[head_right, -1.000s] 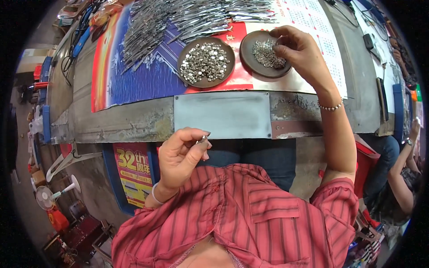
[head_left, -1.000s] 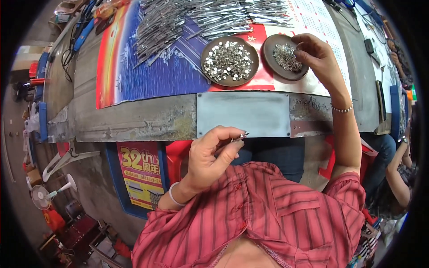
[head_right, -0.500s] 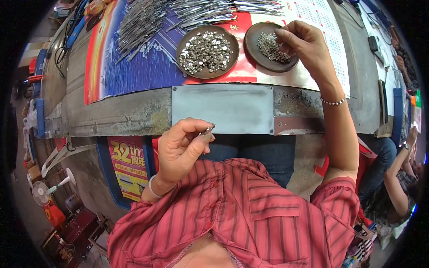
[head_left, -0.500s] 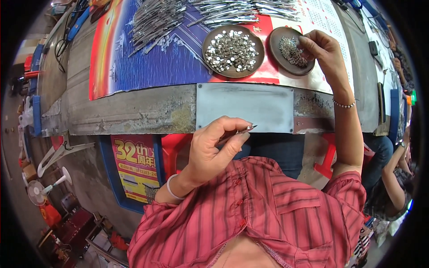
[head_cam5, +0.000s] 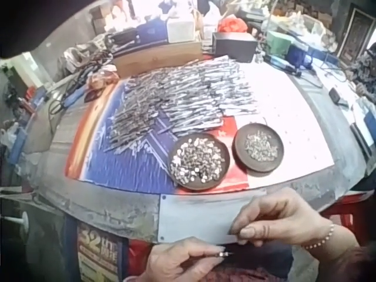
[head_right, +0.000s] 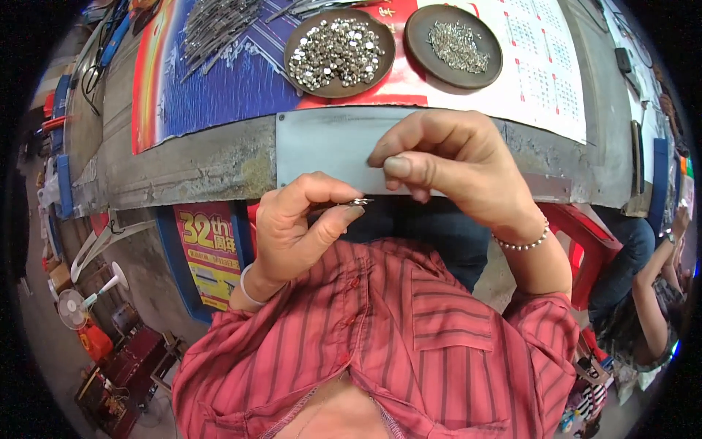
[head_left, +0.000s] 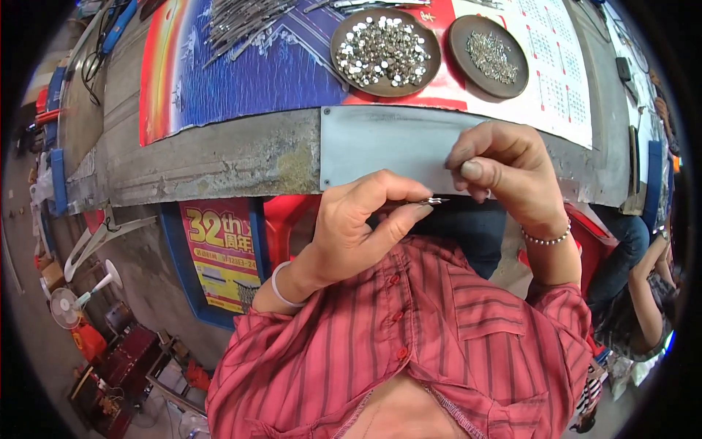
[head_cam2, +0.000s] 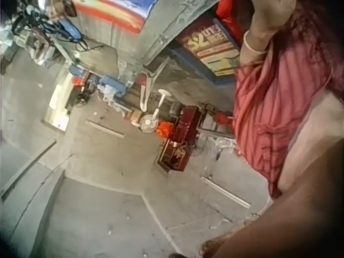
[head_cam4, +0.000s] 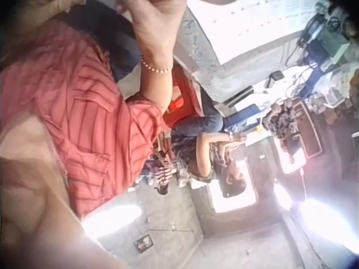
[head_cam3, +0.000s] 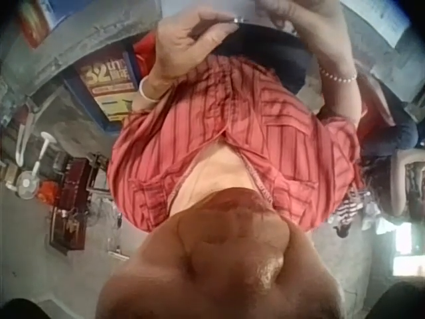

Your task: Manual assembly of small metal hardware components at a workbench.

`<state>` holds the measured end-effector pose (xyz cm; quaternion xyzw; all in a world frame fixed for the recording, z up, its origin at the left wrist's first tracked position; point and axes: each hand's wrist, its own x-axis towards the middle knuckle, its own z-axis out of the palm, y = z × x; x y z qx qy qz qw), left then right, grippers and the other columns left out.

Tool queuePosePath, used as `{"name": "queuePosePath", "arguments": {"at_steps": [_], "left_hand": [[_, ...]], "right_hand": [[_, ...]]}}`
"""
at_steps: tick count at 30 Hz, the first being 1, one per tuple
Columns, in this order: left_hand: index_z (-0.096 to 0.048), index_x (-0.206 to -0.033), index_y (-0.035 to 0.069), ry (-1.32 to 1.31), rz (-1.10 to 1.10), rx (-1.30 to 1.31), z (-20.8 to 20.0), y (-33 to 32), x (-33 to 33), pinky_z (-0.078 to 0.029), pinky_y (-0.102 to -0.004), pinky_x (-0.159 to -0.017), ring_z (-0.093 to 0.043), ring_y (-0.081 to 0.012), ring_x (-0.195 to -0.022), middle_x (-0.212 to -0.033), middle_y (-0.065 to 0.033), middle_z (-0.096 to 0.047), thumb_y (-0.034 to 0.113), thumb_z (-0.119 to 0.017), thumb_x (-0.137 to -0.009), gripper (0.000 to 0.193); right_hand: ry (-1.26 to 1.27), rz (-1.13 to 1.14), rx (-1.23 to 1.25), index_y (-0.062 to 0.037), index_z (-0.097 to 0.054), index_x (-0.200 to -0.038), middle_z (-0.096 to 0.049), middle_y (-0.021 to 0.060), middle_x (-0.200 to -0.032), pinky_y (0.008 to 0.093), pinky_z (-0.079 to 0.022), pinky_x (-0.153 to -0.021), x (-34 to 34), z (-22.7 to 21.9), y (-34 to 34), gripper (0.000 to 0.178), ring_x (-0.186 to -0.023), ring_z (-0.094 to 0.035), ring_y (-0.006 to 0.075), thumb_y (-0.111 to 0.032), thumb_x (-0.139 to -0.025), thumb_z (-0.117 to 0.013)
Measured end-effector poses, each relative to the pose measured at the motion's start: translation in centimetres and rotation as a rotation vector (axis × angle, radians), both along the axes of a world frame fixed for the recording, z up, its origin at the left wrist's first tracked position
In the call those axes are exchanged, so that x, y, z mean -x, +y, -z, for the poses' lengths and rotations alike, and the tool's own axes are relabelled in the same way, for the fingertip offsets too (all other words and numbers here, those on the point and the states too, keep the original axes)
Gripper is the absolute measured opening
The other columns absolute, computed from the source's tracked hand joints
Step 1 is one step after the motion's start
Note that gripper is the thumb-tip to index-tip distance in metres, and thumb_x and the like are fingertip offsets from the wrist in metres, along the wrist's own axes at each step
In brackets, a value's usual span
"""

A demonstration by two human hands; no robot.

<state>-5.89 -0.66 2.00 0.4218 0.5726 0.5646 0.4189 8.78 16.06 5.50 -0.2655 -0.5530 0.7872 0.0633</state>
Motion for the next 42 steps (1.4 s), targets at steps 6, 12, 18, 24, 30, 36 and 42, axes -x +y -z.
{"name": "queuePosePath", "arguments": {"at_steps": [6,12,18,24,30,36,42], "left_hand": [[-0.062,-0.091,0.001,0.220,0.045,-0.246,0.0,0.6,0.1,-0.048,-0.0269,-0.055,-0.063,-0.0166,-0.062,-0.077,-0.0073,-0.065,-0.003,-0.071,-0.077,0.018],[-0.060,-0.087,0.003,0.229,0.079,-0.363,0.6,0.8,0.0,-0.047,-0.0296,-0.053,-0.062,-0.0202,-0.060,-0.075,-0.0074,-0.064,-0.004,-0.072,-0.073,0.020],[-0.058,-0.085,0.004,0.221,0.087,-0.328,0.7,0.7,0.2,-0.047,-0.0298,-0.053,-0.062,-0.0200,-0.060,-0.073,-0.0063,-0.063,-0.004,-0.074,-0.072,0.022],[-0.058,-0.084,0.004,0.167,0.126,-0.327,0.9,0.8,0.6,-0.047,-0.0305,-0.054,-0.062,-0.0212,-0.061,-0.072,-0.0063,-0.063,-0.001,-0.076,-0.072,0.022],[-0.059,-0.085,0.003,0.278,0.136,-0.304,0.1,0.3,0.3,-0.049,-0.0333,-0.055,-0.064,-0.0246,-0.064,-0.072,-0.0086,-0.063,0.002,-0.076,-0.072,0.021],[-0.057,-0.084,0.006,0.375,0.140,-0.326,-0.3,0.3,1.5,-0.049,-0.0312,-0.051,-0.066,-0.0241,-0.060,-0.071,-0.0091,-0.065,0.010,-0.078,-0.074,0.024],[-0.056,-0.081,0.005,0.402,0.099,-0.381,-0.1,0.5,1.5,-0.048,-0.0313,-0.050,-0.064,-0.0240,-0.058,-0.069,-0.0089,-0.064,0.009,-0.079,-0.072,0.025]], "right_hand": [[0.186,-0.229,0.029,0.0012,-0.059,-0.101,-0.060,0.0024,-0.085,0.0183,-0.042,-0.057,0.2,0.4,-0.7,0.014,-0.071,-0.054,0.0057,-0.010,-0.093,-0.057],[0.223,-0.270,0.172,-0.0008,-0.048,-0.103,-0.051,-0.0002,-0.081,0.0175,-0.038,-0.056,0.5,1.4,-1.2,0.016,-0.066,-0.049,0.0044,-0.011,-0.094,-0.056],[0.145,-0.227,0.246,-0.0001,-0.047,-0.093,-0.051,0.0021,-0.077,0.0198,-0.040,-0.055,1.1,1.1,-1.4,0.022,-0.063,-0.049,0.0075,-0.011,-0.086,-0.065],[0.147,-0.333,0.271,0.0008,-0.049,-0.092,-0.053,0.0029,-0.077,0.0208,-0.042,-0.058,1.5,0.7,-1.1,0.021,-0.066,-0.051,0.0079,-0.007,-0.085,-0.067],[0.289,-0.776,0.019,0.0019,-0.049,-0.092,-0.056,0.0027,-0.071,0.0227,-0.042,-0.056,2.9,2.0,1.1,0.018,-0.065,-0.054,0.0093,-0.006,-0.088,-0.064],[0.201,-0.655,0.255,0.0024,-0.049,-0.090,-0.055,0.0033,-0.073,0.0228,-0.042,-0.055,3.5,1.9,0.8,0.018,-0.062,-0.052,0.0093,-0.008,-0.089,-0.063],[0.240,-0.659,0.020,0.0007,-0.050,-0.091,-0.053,0.0015,-0.075,0.0227,-0.041,-0.058,3.4,0.9,0.8,0.015,-0.064,-0.049,0.0086,-0.008,-0.089,-0.062]]}}
